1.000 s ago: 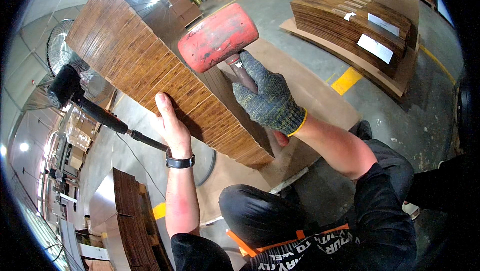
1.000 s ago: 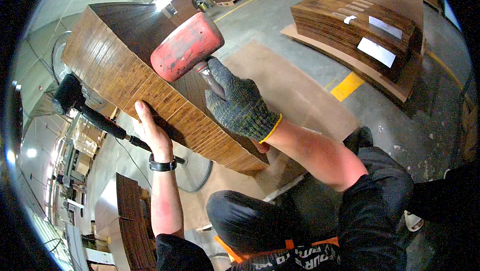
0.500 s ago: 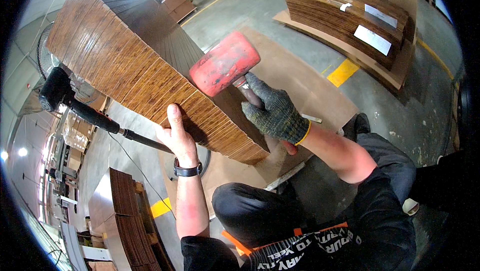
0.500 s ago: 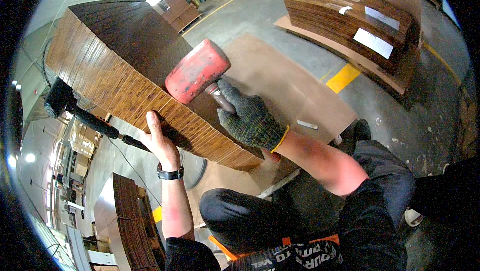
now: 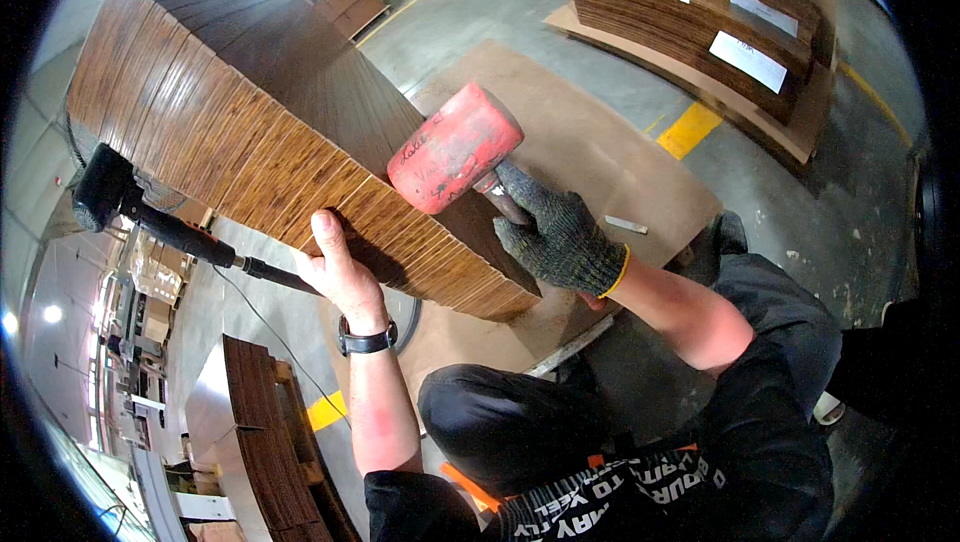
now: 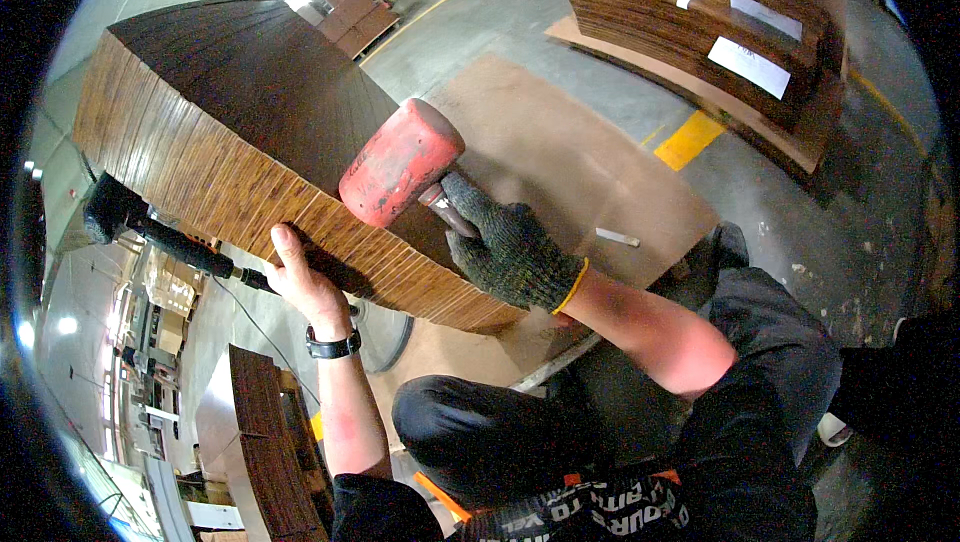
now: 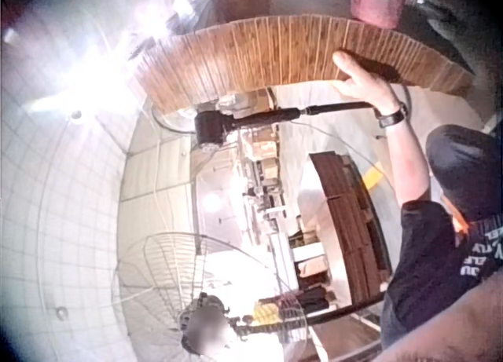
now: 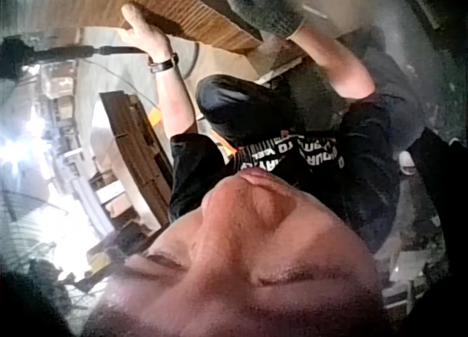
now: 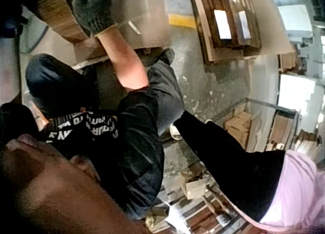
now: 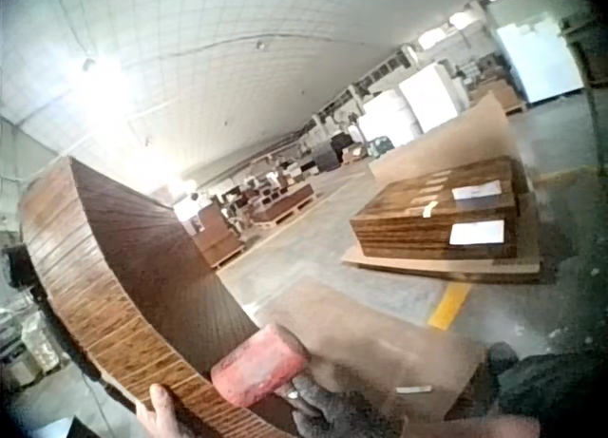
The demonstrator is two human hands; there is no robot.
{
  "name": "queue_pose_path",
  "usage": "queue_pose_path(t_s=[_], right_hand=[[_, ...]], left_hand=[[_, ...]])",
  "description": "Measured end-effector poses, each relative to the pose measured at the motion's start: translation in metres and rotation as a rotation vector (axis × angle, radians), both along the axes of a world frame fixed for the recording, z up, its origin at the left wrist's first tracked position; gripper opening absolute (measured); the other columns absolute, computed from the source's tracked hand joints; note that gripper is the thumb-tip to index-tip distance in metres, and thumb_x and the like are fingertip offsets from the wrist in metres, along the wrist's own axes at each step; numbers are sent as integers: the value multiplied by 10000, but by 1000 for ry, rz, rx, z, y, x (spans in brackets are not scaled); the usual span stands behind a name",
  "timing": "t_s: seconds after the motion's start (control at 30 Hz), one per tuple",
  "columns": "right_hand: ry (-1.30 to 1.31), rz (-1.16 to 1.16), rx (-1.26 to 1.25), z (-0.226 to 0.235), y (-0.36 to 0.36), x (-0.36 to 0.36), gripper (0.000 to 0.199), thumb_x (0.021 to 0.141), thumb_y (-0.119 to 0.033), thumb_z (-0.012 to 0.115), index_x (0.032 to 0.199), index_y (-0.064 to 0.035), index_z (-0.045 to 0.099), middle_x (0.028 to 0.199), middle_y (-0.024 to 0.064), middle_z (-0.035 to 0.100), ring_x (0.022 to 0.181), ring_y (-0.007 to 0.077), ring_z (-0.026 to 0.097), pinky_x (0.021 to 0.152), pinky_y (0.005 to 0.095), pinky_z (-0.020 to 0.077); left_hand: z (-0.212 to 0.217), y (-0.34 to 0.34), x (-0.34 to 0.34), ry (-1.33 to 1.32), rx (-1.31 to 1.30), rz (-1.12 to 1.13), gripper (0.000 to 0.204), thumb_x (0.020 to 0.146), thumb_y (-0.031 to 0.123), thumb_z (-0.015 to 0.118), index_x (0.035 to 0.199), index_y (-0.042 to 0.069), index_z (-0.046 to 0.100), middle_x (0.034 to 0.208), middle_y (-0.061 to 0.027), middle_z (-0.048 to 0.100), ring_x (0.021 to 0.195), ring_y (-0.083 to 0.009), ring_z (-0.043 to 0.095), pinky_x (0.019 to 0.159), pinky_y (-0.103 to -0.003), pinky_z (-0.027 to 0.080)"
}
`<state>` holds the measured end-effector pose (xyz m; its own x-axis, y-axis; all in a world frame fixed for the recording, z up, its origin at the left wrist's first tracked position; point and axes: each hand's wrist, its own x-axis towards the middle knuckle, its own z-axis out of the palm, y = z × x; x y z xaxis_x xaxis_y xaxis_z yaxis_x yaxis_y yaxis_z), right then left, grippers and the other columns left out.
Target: The person uses a red rubber mallet to repeatedly strike the edge of a long, curved wooden plank. The plank is held in place by the person's left hand while the right hand delivers the blows.
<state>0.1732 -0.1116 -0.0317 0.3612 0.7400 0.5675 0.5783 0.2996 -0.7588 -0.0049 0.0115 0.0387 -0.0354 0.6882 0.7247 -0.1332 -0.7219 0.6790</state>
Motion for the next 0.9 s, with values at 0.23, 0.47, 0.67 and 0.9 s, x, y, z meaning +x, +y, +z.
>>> queue_pose_path(t_s=[0.23,0.47,0.67,0.9], right_hand=[[-14,-72,112,-13,-1,3,603,810,-174,624,1351,-45,389,831,220,621,694,394,614,602,433,486],[71,-43,19,-27,-3,0,620,804,-168,637,1357,-46,385,823,228,613,662,375,619,577,433,476],[-31,-12,20,-40,-3,1,612,806,-148,635,1353,-31,386,819,215,627,672,354,634,594,391,492],[-6,-11,-81,-41,-6,1,606,808,-172,638,1347,-34,397,794,215,625,658,354,631,588,406,487]], left_hand=[[-14,-8,2,21,-38,14,507,900,402,587,1142,-37,512,1066,-85,570,941,-166,529,866,-318,412],[-23,-11,0,43,-110,6,527,865,376,648,1160,-38,505,1066,-86,582,934,-163,538,851,-309,426],[-42,-20,5,53,-117,78,527,881,414,614,1130,-38,510,1038,-82,583,900,-156,538,825,-313,427],[-57,-19,4,34,-141,72,495,883,393,616,1136,-20,512,1039,-70,575,897,-149,526,817,-313,425]])
